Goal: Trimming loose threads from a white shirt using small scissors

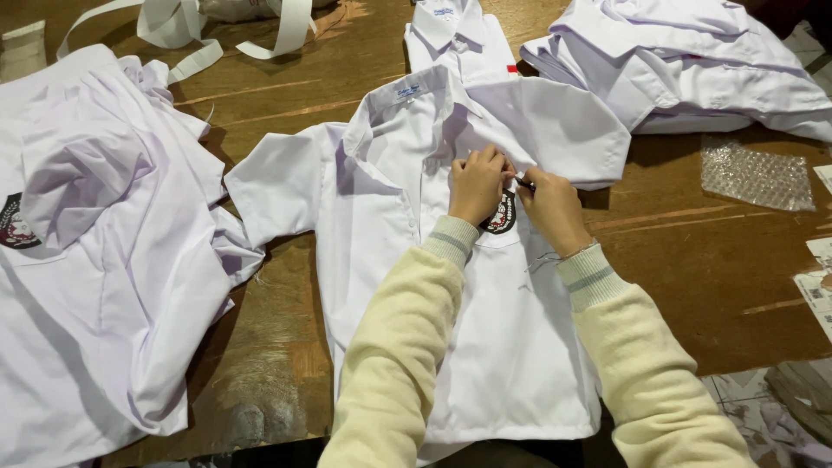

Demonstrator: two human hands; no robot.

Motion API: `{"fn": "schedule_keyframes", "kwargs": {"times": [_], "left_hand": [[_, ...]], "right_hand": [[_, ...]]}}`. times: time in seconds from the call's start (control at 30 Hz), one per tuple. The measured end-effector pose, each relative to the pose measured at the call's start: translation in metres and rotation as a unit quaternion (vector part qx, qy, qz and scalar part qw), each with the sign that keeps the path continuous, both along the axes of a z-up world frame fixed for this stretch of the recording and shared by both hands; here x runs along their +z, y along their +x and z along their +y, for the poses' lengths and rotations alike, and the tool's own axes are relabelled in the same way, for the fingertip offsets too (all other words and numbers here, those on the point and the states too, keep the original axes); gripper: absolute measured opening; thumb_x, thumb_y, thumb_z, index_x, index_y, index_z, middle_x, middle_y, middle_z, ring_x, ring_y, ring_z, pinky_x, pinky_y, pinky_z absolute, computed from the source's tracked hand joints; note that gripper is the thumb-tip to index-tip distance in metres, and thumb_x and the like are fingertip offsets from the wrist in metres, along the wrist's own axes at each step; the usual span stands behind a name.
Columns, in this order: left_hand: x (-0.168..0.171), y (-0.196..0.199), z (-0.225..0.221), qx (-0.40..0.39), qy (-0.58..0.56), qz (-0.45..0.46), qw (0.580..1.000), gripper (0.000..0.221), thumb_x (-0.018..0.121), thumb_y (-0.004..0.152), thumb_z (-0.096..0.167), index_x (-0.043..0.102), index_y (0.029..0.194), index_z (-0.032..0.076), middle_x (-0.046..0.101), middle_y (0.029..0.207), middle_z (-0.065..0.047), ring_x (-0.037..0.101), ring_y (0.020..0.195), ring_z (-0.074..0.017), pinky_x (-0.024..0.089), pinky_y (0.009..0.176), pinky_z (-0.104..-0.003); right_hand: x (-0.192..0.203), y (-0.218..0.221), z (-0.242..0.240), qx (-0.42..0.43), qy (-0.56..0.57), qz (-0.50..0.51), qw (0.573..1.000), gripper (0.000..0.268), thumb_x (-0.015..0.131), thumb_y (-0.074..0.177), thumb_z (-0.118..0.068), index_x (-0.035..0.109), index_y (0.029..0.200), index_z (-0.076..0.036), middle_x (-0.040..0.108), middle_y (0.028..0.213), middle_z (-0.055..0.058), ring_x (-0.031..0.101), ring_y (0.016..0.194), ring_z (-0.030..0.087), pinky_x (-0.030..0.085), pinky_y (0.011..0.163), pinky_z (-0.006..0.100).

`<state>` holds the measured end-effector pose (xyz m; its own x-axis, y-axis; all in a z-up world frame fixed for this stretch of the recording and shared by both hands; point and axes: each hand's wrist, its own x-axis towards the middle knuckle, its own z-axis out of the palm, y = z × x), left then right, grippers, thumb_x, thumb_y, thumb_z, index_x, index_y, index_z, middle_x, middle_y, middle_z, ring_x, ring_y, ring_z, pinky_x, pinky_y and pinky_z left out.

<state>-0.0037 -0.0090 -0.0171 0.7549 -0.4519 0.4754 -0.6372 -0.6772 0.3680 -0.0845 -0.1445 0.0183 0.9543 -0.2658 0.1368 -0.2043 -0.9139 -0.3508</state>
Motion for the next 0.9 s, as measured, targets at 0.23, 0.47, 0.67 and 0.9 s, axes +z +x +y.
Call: {"fn": "schedule_keyframes", "kwargs": {"times": [0.23, 0.47, 0.67, 0.9], "left_hand": [[0.000, 0.002, 0.001, 0.000, -0.037, 0.023, 0.999, 0.017, 0.059, 0.096, 0.036, 0.057, 0.089, 0.022, 0.053, 0.099, 0.005, 0.060, 0.101, -0.0211, 0.044, 0.095, -0.046], [0.013, 0.013, 0.007, -0.020, -0.205, 0.040, 0.978, 0.026, 0.056, 0.098, 0.043, 0.058, 0.096, 0.017, 0.055, 0.095, 0.000, 0.067, 0.092, -0.0311, 0.053, 0.085, -0.047], [0.085, 0.006, 0.050, -0.120, -0.322, 0.004, 0.939, 0.016, 0.064, 0.095, 0.033, 0.064, 0.091, 0.018, 0.057, 0.082, 0.001, 0.068, 0.085, -0.0257, 0.054, 0.082, -0.035], [0.218, -0.166, 0.233, -0.153, 0.109, 0.099, 0.977, 0.017, 0.065, 0.082, -0.002, 0.066, 0.095, 0.008, 0.067, 0.088, -0.009, 0.072, 0.072, -0.0341, 0.057, 0.062, -0.042]], "right_hand": [[-0.001, -0.001, -0.009, -0.003, 0.093, -0.006, 0.996, 0.032, 0.073, 0.091, -0.029, 0.066, 0.117, -0.011, 0.073, 0.099, 0.018, 0.072, 0.094, 0.041, 0.059, 0.078, 0.056], [0.005, -0.012, -0.020, -0.006, 0.200, -0.015, 0.980, 0.042, 0.075, 0.091, -0.038, 0.065, 0.121, -0.010, 0.072, 0.101, 0.018, 0.070, 0.097, 0.039, 0.056, 0.078, 0.050], [0.023, -0.024, -0.008, -0.006, 0.328, -0.062, 0.943, 0.037, 0.074, 0.094, -0.030, 0.064, 0.119, -0.004, 0.067, 0.081, 0.008, 0.059, 0.052, 0.016, 0.048, 0.047, 0.028], [0.020, -0.021, -0.017, -0.018, 0.341, -0.038, 0.939, 0.038, 0.073, 0.096, -0.028, 0.063, 0.121, -0.001, 0.066, 0.081, 0.007, 0.060, 0.049, 0.017, 0.046, 0.039, 0.027]]}}
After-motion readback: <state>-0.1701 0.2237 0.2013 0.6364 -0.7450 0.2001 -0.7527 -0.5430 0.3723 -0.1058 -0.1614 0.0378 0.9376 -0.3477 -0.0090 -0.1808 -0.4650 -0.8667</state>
